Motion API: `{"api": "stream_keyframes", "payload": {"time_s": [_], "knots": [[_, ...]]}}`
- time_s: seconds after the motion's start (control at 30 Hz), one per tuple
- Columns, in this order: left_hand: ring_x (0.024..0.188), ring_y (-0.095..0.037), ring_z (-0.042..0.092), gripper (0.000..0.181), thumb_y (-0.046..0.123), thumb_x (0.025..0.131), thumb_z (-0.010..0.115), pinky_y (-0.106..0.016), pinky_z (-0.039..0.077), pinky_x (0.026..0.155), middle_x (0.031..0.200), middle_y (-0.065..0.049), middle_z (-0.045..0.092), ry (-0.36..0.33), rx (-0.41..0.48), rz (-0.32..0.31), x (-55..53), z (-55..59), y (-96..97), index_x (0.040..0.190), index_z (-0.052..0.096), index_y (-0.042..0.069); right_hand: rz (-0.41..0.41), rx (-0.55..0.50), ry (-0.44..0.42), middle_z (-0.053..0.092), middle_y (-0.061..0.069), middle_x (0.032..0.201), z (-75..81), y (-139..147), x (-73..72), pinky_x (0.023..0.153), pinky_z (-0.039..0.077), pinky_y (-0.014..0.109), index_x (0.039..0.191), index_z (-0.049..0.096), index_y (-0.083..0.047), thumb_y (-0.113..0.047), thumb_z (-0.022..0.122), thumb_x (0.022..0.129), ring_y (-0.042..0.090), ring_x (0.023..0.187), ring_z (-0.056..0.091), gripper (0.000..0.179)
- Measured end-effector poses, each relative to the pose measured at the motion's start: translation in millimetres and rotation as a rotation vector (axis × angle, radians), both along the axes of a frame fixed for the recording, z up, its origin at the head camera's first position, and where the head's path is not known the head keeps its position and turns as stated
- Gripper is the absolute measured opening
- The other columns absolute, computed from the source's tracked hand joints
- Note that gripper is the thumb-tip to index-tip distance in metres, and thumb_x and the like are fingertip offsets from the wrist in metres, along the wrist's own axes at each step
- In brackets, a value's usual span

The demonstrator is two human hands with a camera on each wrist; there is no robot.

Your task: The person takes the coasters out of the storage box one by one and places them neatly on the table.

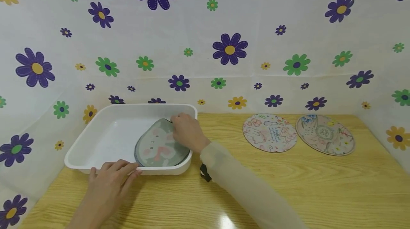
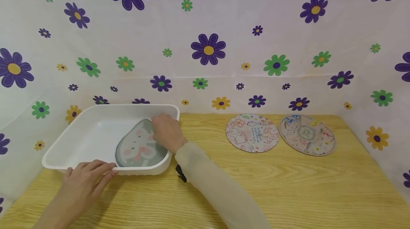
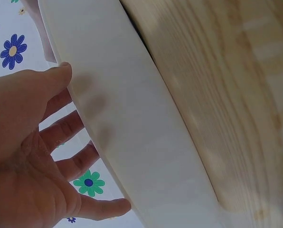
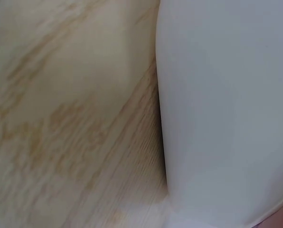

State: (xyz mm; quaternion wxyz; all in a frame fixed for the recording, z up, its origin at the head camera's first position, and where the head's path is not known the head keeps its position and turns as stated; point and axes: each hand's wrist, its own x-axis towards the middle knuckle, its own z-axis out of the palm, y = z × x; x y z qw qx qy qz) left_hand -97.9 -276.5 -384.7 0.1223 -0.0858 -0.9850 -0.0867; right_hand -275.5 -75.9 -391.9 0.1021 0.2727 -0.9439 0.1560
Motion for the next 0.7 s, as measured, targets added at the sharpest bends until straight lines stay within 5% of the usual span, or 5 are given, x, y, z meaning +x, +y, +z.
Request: {"api": "stream_keyframes", "payload": {"time_s": [0.4,0.6,0.7], "knots": [[0.109,-0.043,0.063,0.024,0.033,0.101,0.065,-0.091,0.029,0.089,0.110,-0.001,0.073,-0.012,-0.016,0.003,-0.8,1.3,0.8,0.117,0.075,0.019,0.085,-0.097,0.079,0.076,0.000,0.107,8.3,8.1,8.2,0.075,0.057,0.024,0.121,0.073,-0.017,-0.017,0.073,0.094,0.013,0.092,0.071,0.027],[0.109,-0.043,0.063,0.024,0.035,0.101,0.064,-0.092,0.027,0.089,0.110,0.000,0.074,-0.004,-0.010,0.008,-1.3,0.5,-0.8,0.116,0.075,0.020,0.167,-0.251,0.157,0.078,0.001,0.111,20.6,11.3,15.6,0.087,0.058,0.024,0.117,0.075,-0.014,-0.009,0.064,0.099,0.013,0.102,0.074,0.022],[0.110,-0.043,0.063,0.025,0.036,0.101,0.064,-0.092,0.028,0.089,0.110,0.000,0.073,-0.004,-0.012,0.011,-2.1,-1.1,-0.7,0.117,0.075,0.020,0.207,-0.385,0.131,0.078,0.003,0.113,28.6,15.8,19.1,0.094,0.056,0.023,0.115,0.076,-0.010,-0.007,0.061,0.101,0.014,0.106,0.073,0.021]]}}
